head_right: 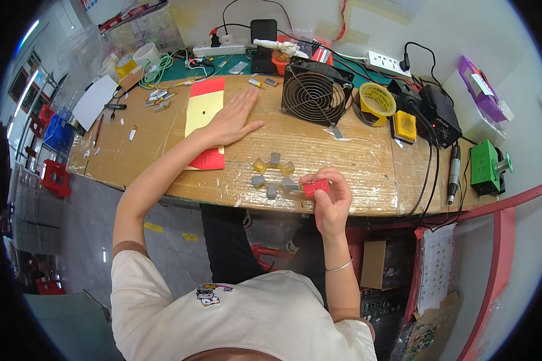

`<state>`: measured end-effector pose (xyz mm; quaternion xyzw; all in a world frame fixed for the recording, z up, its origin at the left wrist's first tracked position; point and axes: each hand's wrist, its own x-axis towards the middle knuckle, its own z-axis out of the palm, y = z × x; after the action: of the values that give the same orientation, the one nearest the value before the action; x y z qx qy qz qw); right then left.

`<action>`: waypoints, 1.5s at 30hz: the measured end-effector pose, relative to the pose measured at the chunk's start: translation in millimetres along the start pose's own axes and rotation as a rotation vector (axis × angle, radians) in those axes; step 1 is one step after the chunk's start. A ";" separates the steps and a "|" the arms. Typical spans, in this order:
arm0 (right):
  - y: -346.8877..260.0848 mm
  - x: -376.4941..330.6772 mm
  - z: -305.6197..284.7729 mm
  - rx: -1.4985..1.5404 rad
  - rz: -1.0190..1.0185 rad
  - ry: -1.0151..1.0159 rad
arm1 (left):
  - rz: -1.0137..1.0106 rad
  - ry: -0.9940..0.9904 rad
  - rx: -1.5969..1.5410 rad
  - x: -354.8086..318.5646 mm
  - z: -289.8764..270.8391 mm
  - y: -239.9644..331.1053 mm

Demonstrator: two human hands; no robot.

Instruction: The person prepares small electronic components by applying adhesive tape and then uses a soldering iron to heat and solder them. The person handles the components one by one, applying heat to specific points while holding them steady on a workbench.

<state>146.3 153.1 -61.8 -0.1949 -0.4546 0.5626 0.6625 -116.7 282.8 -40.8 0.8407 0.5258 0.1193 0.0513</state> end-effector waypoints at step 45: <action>-7.7 16.0 21.3 0.015 0.154 -0.094 | 0.350 0.248 -0.437 -53.9 -44.6 44.0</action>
<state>132.4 160.2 -38.9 -0.1976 -0.4646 0.6237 0.5968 -112.3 213.3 3.6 0.8665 0.3372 0.3383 0.1451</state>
